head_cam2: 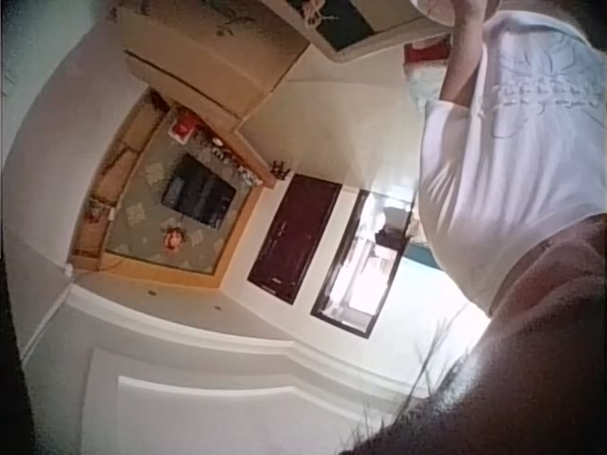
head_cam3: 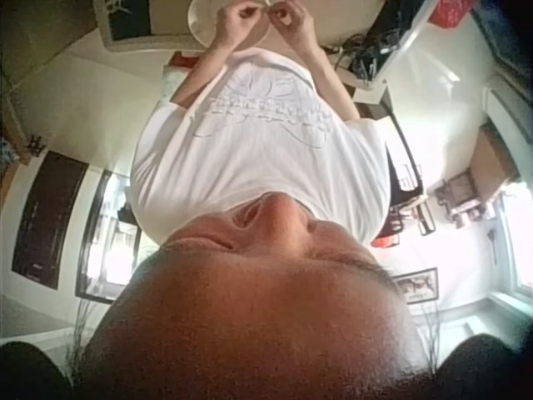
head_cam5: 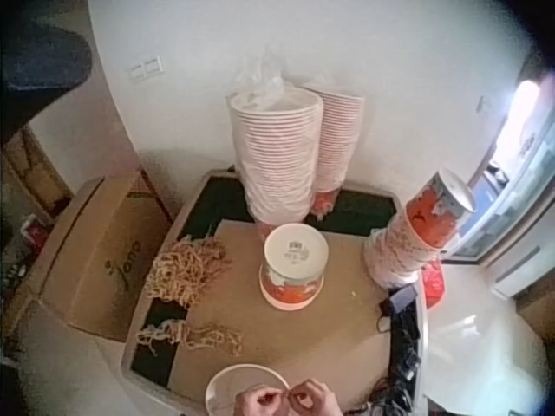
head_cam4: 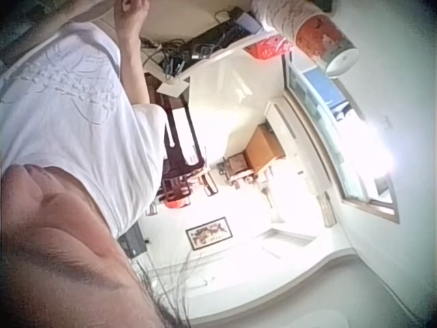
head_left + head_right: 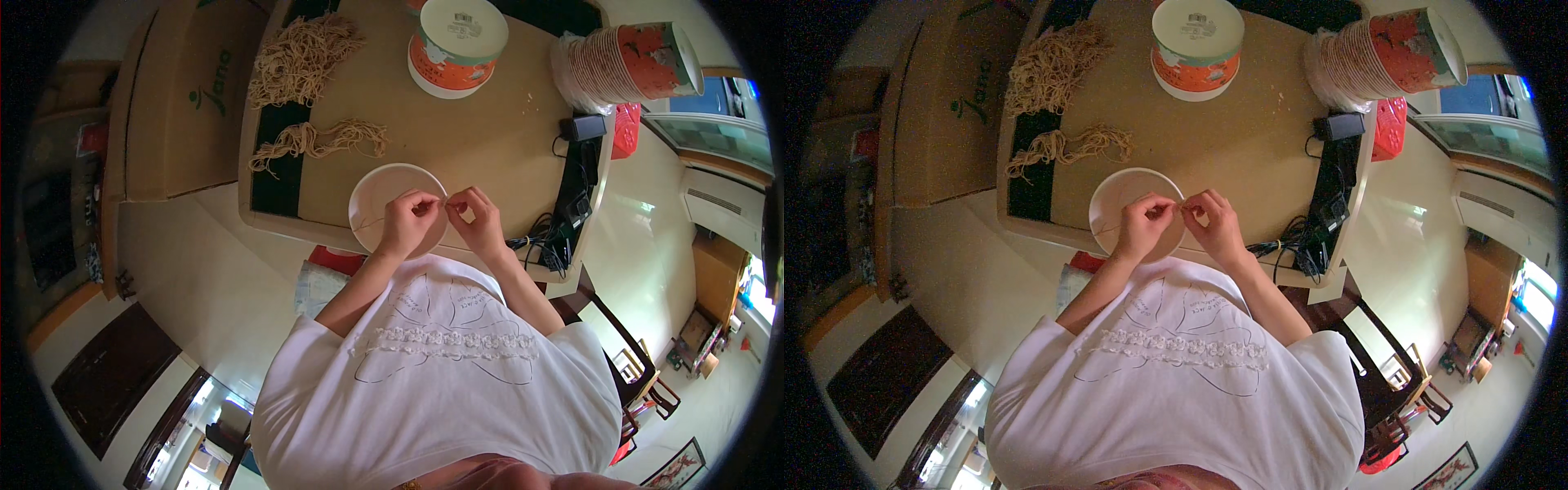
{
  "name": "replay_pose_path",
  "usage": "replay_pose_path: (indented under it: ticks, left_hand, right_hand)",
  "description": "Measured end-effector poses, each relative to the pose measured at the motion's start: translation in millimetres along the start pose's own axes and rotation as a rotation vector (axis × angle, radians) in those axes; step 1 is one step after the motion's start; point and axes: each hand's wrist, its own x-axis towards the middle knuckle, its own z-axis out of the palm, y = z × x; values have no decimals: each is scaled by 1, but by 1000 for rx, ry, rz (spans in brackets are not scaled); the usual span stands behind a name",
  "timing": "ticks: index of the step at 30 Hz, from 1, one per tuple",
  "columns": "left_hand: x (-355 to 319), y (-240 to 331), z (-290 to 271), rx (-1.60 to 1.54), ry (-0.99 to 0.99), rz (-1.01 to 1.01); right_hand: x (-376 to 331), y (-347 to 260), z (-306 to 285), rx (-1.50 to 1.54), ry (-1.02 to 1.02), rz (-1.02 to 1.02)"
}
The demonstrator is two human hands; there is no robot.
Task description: Sorting and inspecting small elastic rubber bands in a white bowl.
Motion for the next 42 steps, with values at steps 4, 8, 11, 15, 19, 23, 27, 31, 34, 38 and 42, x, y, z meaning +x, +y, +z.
replay_pose_path:
  ticks: [4, 8, 11, 15, 19, 23, 27, 31, 34, 38, 42]
  left_hand:
    - [2, 1, -2, 174, 31, 170]
    - [2, 3, -1, 193, 41, 173]
    - [3, 1, -1, 219, 61, 182]
    - [5, 2, -7, 99, 68, 57]
    - [5, 5, -5, 96, 43, 107]
    - [2, 3, -3, 88, 34, 103]
    - [2, 6, -3, 90, 17, 80]
    - [3, 4, -2, 133, 17, 146]
    - [3, 4, -2, 154, 22, 160]
    - [3, 5, -1, 157, 30, 168]
    - [3, 6, -1, 166, 34, 183]
  right_hand:
    - [0, 0, 2, -1, 3, 15]
    - [-1, 2, 3, -11, -6, 14]
    - [-1, 5, 2, 14, 0, -8]
    - [-1, 2, -2, 19, 4, -35]
    - [1, -1, -2, 34, 33, -40]
    - [3, -4, -1, 5, 39, -42]
    - [3, -2, 0, -9, 29, -40]
    - [3, -1, 0, -8, 21, -39]
    - [4, -3, 0, 0, 23, -33]
    - [3, -3, 0, 7, 26, -30]
    - [3, -1, 1, -2, 20, -31]
